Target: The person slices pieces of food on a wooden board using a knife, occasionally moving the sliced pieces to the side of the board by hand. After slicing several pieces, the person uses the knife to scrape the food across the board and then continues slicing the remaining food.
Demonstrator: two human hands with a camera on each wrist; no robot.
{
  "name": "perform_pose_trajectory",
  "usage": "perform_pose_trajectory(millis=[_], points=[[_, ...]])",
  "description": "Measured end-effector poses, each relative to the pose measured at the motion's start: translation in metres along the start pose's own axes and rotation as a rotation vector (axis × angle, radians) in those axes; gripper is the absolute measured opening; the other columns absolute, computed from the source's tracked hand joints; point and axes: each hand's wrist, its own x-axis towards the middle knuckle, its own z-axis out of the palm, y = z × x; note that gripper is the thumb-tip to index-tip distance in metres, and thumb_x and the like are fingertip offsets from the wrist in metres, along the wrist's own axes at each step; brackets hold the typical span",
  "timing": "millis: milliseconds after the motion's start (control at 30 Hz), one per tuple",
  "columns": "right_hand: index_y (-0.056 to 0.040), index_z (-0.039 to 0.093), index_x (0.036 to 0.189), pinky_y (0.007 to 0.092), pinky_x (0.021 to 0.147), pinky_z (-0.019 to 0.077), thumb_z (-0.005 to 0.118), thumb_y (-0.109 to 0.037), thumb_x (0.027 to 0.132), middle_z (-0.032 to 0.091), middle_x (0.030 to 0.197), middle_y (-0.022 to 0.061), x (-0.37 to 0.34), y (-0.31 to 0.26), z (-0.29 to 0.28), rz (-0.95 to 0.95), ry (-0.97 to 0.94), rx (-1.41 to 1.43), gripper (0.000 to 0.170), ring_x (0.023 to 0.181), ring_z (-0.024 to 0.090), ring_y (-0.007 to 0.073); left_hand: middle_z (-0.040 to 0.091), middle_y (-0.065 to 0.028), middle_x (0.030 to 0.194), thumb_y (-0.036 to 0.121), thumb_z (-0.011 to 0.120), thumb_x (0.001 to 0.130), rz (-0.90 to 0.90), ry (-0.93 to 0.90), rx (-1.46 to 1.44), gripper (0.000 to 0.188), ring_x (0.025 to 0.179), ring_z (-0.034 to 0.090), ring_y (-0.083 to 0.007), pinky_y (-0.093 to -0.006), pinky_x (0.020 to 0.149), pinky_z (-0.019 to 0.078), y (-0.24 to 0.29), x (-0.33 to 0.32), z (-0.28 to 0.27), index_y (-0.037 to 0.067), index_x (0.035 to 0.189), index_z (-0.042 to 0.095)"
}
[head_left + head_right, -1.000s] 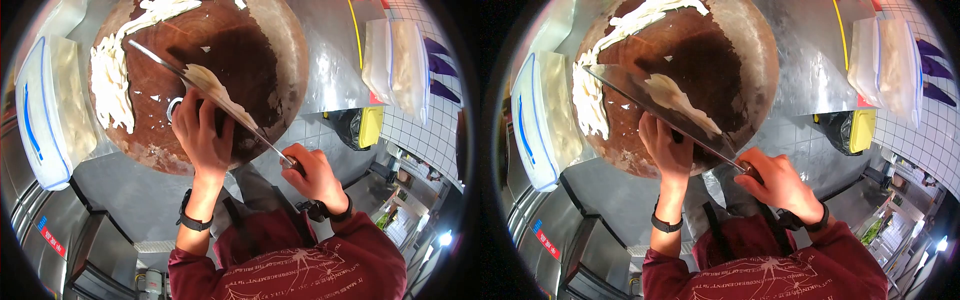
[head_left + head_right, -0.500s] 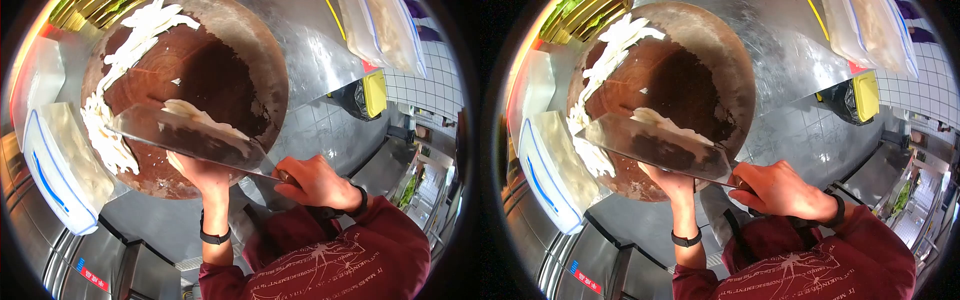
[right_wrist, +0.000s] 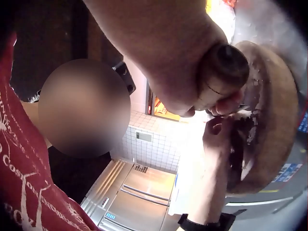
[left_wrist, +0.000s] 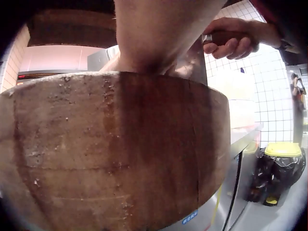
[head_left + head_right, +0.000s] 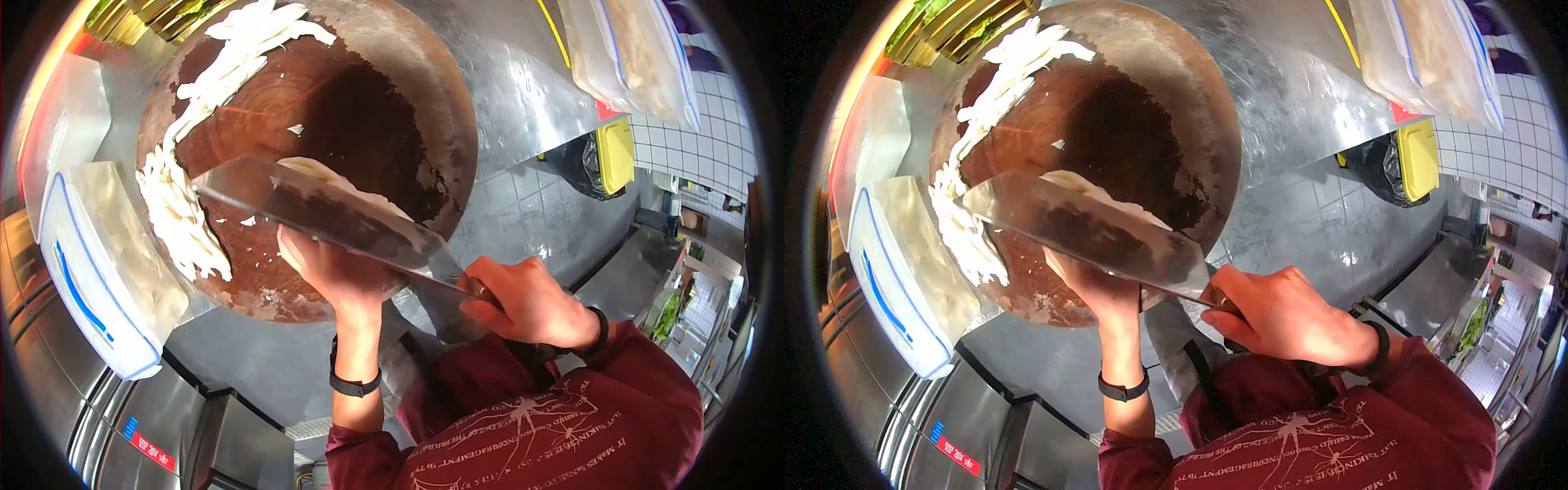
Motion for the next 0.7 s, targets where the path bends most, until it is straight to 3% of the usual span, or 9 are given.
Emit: perform_pose_trajectory(millis=[33, 100, 167, 233, 433, 533, 700], points=[[-0.0057, 0.054, 0.1, 0.0423, 0.055, 0.0485, 0.065, -0.023, 0.093, 0.066, 0.072, 0.0106, 0.001, 0.0, -0.002, 0.003, 0.01, 0.007, 0.021, 0.065, 0.065, 0.0341, 0.05, -0.0169, 0.125, 0.012, 0.08, 0.07, -0.005, 0.006, 0.004, 0.069, 0.118, 0.048, -0.0346, -0.0448, 0.102, 0.0352, 0.002, 0.003, 0.001, 0.001, 0.131, 0.049], [-0.005, 0.054, 0.101, 0.0431, 0.055, 0.0478, 0.065, -0.022, 0.093, 0.064, 0.07, 0.0121, 0.003, 0.002, -0.008, -0.003, 0.001, 0.01, 0.021, 0.064, 0.064, 0.0361, 0.051, -0.0177, 0.127, 0.013, 0.074, 0.078, -0.011, 0.008, 0.004, 0.043, 0.119, 0.046, -0.0383, -0.0547, 0.106, 0.0303, 0.006, 0.007, 0.002, 0.006, 0.118, 0.059], [-0.0042, 0.053, 0.101, 0.0439, 0.055, 0.0472, 0.064, -0.021, 0.093, 0.063, 0.068, 0.0136, 0.005, 0.004, -0.015, -0.01, -0.016, 0.004, 0.022, 0.063, 0.063, 0.038, 0.052, -0.0169, 0.126, 0.013, 0.075, 0.076, -0.026, 0.011, 0.02, 0.042, 0.118, 0.047, -0.0375, -0.055, 0.106, 0.0303, 0.008, 0.01, 0.001, 0.006, 0.116, 0.06], [-0.0033, 0.056, 0.101, 0.0393, 0.055, 0.0446, 0.064, -0.012, 0.088, 0.059, 0.068, 0.0146, 0.006, 0.005, -0.019, 0.046, -0.026, 0.023, 0.018, 0.061, 0.06, 0.037, 0.052, -0.0149, 0.125, 0.013, 0.077, 0.075, -0.027, -0.006, 0.018, 0.04, 0.118, 0.049, -0.0347, -0.0558, 0.107, 0.0309, 0.011, 0.012, -0.002, 0.006, 0.11, 0.06], [-0.0036, 0.056, 0.098, 0.0377, 0.055, 0.0443, 0.063, -0.007, 0.086, 0.058, 0.07, 0.0124, 0.002, 0.013, -0.02, 0.043, -0.048, 0.02, 0.015, 0.058, 0.057, 0.034, 0.054, -0.0142, 0.123, 0.014, 0.077, 0.074, -0.014, 0.009, 0.027, 0.043, 0.118, 0.049, -0.0336, -0.0553, 0.107, 0.0309, 0.003, 0.009, 0.002, 0.006, 0.112, 0.06], [-0.0019, 0.055, 0.102, 0.0426, 0.054, 0.0448, 0.066, -0.014, 0.09, 0.06, 0.067, 0.0168, -0.001, 0.014, -0.022, 0.026, -0.047, 0.019, 0.021, 0.062, 0.061, 0.0402, 0.054, -0.014, 0.122, 0.014, 0.077, 0.073, -0.007, 0.009, 0.03, 0.044, 0.118, 0.049, -0.0339, -0.0547, 0.107, 0.031, 0.001, 0.007, 0.002, 0.006, 0.113, 0.06], [-0.002, 0.055, 0.1, 0.0417, 0.053, 0.0448, 0.067, -0.014, 0.089, 0.06, 0.067, 0.0165, 0.0, 0.016, -0.018, -0.015, -0.032, -0.012, 0.02, 0.061, 0.061, 0.0393, 0.054, -0.0135, 0.122, 0.012, 0.076, 0.071, -0.015, 0.021, 0.018, 0.044, 0.117, 0.049, -0.0341, -0.0532, 0.107, 0.0312, 0.002, 0.008, 0.002, 0.007, 0.112, 0.061]])
